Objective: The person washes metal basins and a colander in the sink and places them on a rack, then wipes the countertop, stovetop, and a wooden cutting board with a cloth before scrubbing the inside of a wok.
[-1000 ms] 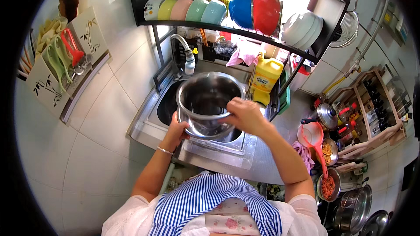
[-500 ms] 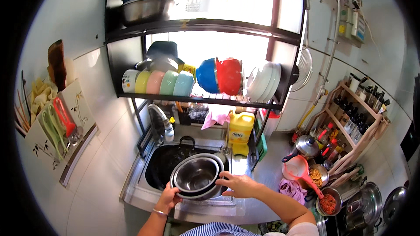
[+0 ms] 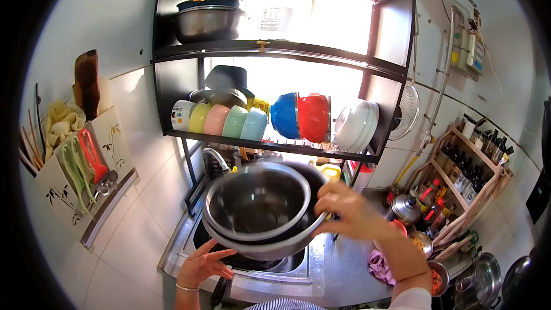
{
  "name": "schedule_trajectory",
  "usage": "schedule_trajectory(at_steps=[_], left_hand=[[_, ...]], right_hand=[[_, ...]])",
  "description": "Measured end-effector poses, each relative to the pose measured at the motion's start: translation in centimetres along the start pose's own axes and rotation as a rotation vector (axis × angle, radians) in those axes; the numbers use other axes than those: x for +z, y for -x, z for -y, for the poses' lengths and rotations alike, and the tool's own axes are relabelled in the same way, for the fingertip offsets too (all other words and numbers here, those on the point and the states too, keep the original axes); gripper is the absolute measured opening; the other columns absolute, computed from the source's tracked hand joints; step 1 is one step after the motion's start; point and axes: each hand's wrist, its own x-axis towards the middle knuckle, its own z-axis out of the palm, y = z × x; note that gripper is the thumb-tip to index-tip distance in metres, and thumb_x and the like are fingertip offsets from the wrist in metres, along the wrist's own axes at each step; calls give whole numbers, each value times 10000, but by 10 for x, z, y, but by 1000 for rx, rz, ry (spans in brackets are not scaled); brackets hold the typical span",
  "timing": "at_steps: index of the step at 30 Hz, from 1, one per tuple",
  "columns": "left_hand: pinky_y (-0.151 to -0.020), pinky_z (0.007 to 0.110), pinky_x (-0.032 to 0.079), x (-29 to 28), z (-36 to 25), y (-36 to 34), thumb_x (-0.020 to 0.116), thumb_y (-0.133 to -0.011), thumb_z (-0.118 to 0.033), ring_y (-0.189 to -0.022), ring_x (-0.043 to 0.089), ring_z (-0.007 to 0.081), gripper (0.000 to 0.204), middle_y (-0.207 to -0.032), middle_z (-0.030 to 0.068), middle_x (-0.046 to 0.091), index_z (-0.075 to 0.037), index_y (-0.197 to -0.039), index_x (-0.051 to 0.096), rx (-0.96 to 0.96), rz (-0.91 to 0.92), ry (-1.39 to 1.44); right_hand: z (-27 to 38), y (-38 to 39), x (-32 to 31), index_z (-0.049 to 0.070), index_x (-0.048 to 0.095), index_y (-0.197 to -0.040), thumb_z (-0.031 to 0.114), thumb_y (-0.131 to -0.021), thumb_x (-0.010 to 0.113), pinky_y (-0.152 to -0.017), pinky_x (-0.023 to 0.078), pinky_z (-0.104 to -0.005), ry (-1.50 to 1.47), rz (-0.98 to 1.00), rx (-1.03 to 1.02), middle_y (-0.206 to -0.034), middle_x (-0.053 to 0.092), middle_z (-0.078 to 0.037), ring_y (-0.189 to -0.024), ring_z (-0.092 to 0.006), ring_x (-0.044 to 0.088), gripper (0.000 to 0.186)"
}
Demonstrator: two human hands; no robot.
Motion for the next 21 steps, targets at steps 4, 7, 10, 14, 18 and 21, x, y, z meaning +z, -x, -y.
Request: schedule_trajectory(at_steps=[4,7,10,14,18,21], left_hand=[[-804,453,497,-37,5,15,439,-908,-171,-943,600,359,449,-1278,301,390,-51,-1330,343,-44,-161,-33],[-727,410,532,-46,17,8,488,-871,-137,-834,636,311,376,-1176,273,501,-8,-1222,451,-57,-334,-21],[-674,390,545,-49,20,7,512,-842,-104,-753,643,277,319,-1102,248,556,0,-1143,500,-40,-444,1],[-648,374,545,-49,18,22,522,-828,-97,-714,636,246,283,-1062,234,578,-8,-1097,519,26,-587,-22],[-633,370,543,-64,18,34,508,-826,-90,-689,625,235,248,-1020,214,597,-16,-1063,522,57,-671,6],[-622,370,537,-72,16,40,497,-826,-83,-672,616,226,232,-989,197,608,-25,-1049,519,73,-710,24]], right_hand=[[46,-57,-67,32,576,-843,165,-635,776,-658,449,-247,20,-252,-111,-833,541,-38,-773,-131,544,318],[91,-96,-124,27,592,-987,260,-737,716,-612,454,-221,-85,-336,48,-761,627,-25,-691,-81,558,364],[113,-126,-164,36,626,-943,404,-731,697,-583,444,-223,201,-429,-144,-753,602,-26,-660,-95,548,431],[106,-151,-204,29,607,-975,401,-756,671,-586,454,-237,306,-450,-18,-780,594,-24,-658,-101,545,436],[66,-162,-232,13,621,-928,412,-726,700,-517,440,-236,389,-475,98,-762,596,-37,-624,-103,537,454],[45,-165,-238,31,594,-964,412,-756,670,-561,454,-231,461,-391,285,-799,590,-34,-693,-107,552,441]])
